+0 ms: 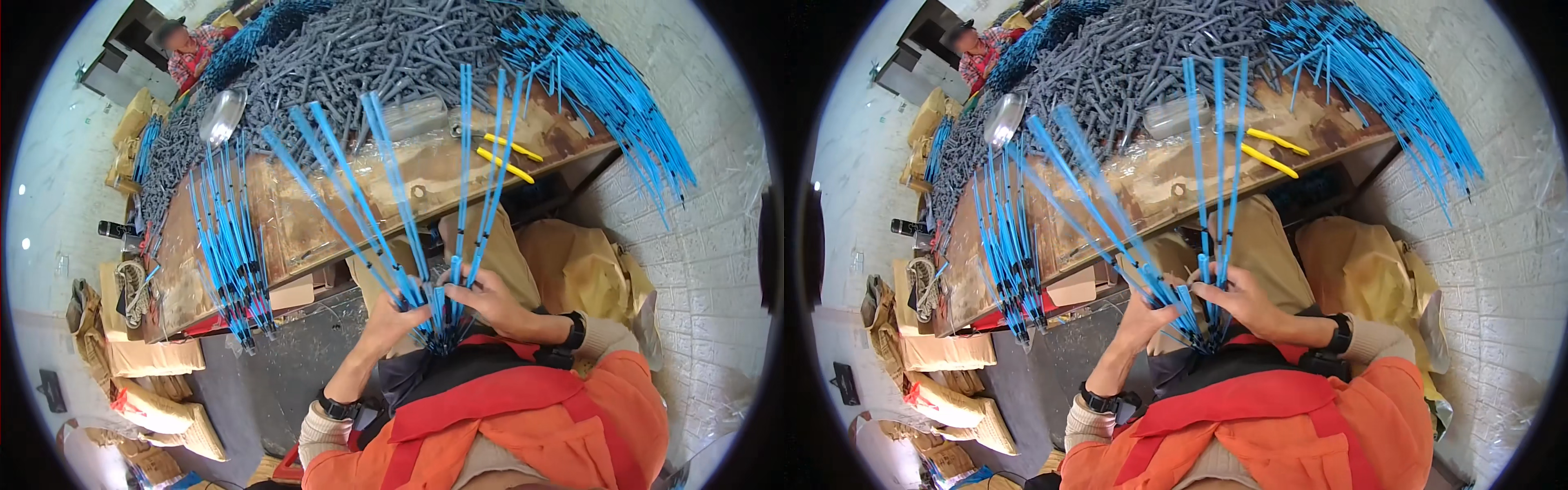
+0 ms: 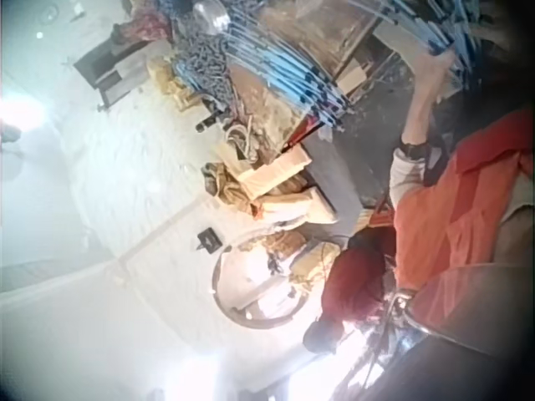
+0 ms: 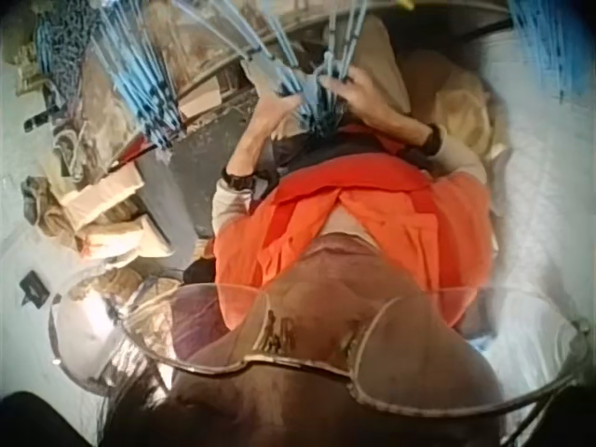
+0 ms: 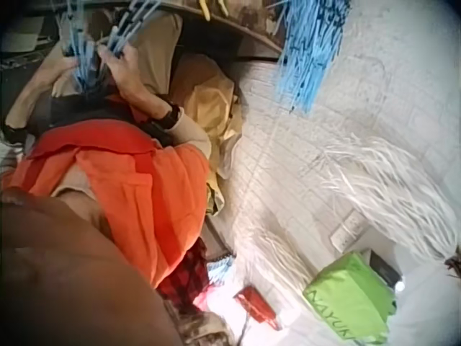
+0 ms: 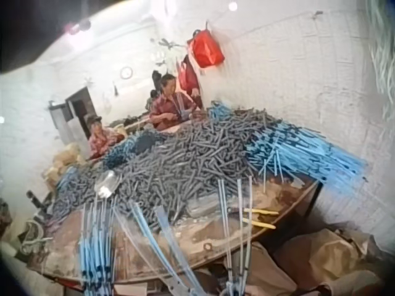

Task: Assembling bundles of blue plastic tubes and securing them with fasteners.

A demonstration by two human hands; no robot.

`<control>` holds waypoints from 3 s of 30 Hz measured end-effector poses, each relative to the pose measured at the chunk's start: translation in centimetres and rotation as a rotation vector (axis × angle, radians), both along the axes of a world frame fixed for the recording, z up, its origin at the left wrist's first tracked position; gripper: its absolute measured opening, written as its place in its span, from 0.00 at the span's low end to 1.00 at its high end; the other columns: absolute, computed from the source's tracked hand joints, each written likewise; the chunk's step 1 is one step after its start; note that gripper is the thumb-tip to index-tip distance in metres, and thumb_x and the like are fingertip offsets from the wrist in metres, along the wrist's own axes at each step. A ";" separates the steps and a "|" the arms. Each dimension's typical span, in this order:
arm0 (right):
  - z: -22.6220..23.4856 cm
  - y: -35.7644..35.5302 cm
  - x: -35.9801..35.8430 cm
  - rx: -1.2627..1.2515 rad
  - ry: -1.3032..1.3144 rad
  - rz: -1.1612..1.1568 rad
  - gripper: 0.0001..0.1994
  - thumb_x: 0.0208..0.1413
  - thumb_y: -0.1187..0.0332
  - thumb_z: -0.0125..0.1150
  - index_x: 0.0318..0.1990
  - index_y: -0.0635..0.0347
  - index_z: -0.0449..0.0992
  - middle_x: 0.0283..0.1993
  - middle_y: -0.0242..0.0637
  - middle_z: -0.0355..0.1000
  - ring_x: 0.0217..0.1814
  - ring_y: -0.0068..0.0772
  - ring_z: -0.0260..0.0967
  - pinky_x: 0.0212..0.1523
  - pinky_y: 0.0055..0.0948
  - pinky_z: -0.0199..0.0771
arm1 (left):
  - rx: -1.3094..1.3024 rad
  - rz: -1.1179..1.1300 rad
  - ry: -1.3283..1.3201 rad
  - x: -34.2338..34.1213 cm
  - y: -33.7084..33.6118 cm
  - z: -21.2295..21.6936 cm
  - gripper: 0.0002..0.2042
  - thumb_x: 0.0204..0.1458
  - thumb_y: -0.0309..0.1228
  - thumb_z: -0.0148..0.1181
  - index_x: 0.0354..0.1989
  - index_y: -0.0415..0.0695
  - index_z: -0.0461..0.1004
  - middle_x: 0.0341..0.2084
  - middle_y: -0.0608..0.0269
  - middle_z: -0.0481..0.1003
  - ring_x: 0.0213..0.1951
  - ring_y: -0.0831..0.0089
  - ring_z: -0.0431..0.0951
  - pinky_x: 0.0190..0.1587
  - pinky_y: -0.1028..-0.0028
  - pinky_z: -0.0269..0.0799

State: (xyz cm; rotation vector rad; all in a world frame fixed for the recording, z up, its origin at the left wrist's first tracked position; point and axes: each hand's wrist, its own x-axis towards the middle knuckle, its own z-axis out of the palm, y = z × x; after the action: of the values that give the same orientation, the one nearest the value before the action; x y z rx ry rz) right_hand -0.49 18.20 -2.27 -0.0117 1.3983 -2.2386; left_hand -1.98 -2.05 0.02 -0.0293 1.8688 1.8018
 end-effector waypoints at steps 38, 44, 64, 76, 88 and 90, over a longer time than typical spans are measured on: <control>3.4 2.7 -13.4 0.477 0.280 0.304 0.17 0.55 0.68 0.64 0.52 0.61 0.75 0.42 0.31 0.76 0.42 0.22 0.73 0.45 0.26 0.74 | 0.328 -0.040 -0.075 0.2 -3.5 -2.2 0.13 0.49 0.23 0.63 0.45 0.38 0.75 0.39 0.66 0.76 0.39 0.79 0.76 0.45 0.76 0.71; 3.6 0.9 -7.8 0.378 0.315 0.415 0.14 0.56 0.69 0.64 0.48 0.63 0.78 0.40 0.35 0.77 0.37 0.22 0.76 0.40 0.24 0.77 | 0.263 -0.070 0.056 1.7 -2.6 -0.6 0.10 0.48 0.22 0.63 0.40 0.37 0.76 0.35 0.65 0.77 0.38 0.79 0.76 0.45 0.76 0.72; 4.6 0.5 -7.6 0.270 -0.026 0.662 0.12 0.57 0.68 0.63 0.43 0.70 0.78 0.33 0.42 0.79 0.34 0.27 0.79 0.34 0.22 0.80 | 0.082 0.120 0.197 3.4 -0.7 -0.4 0.10 0.39 0.22 0.67 0.31 0.38 0.75 0.29 0.67 0.76 0.35 0.79 0.75 0.39 0.75 0.72; 4.8 0.1 -6.5 0.159 0.055 0.607 0.16 0.58 0.66 0.61 0.46 0.72 0.74 0.32 0.42 0.76 0.29 0.30 0.77 0.33 0.25 0.80 | -0.065 -0.055 0.297 3.1 -2.1 -1.8 0.11 0.34 0.25 0.71 0.28 0.36 0.78 0.25 0.59 0.77 0.41 0.64 0.76 0.45 0.66 0.72; 5.0 0.1 -6.6 0.254 -0.002 0.640 0.14 0.48 0.69 0.66 0.39 0.70 0.76 0.31 0.43 0.77 0.31 0.30 0.78 0.30 0.25 0.78 | -0.033 -0.056 0.245 3.6 -2.3 -1.5 0.12 0.38 0.24 0.71 0.30 0.37 0.75 0.37 0.55 0.75 0.44 0.64 0.75 0.48 0.63 0.70; 5.0 0.1 -6.8 0.273 -0.015 0.678 0.11 0.50 0.71 0.66 0.39 0.70 0.78 0.31 0.41 0.77 0.31 0.27 0.77 0.32 0.24 0.80 | 0.035 -0.036 0.237 3.8 -2.3 -1.6 0.12 0.39 0.24 0.70 0.31 0.37 0.74 0.39 0.55 0.75 0.44 0.66 0.75 0.48 0.64 0.70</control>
State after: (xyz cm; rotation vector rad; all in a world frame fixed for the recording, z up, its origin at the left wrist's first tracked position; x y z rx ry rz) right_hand -7.26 18.26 2.78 -0.3250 1.4111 -1.4848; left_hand 1.87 -4.32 -1.55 0.2387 1.9827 1.8814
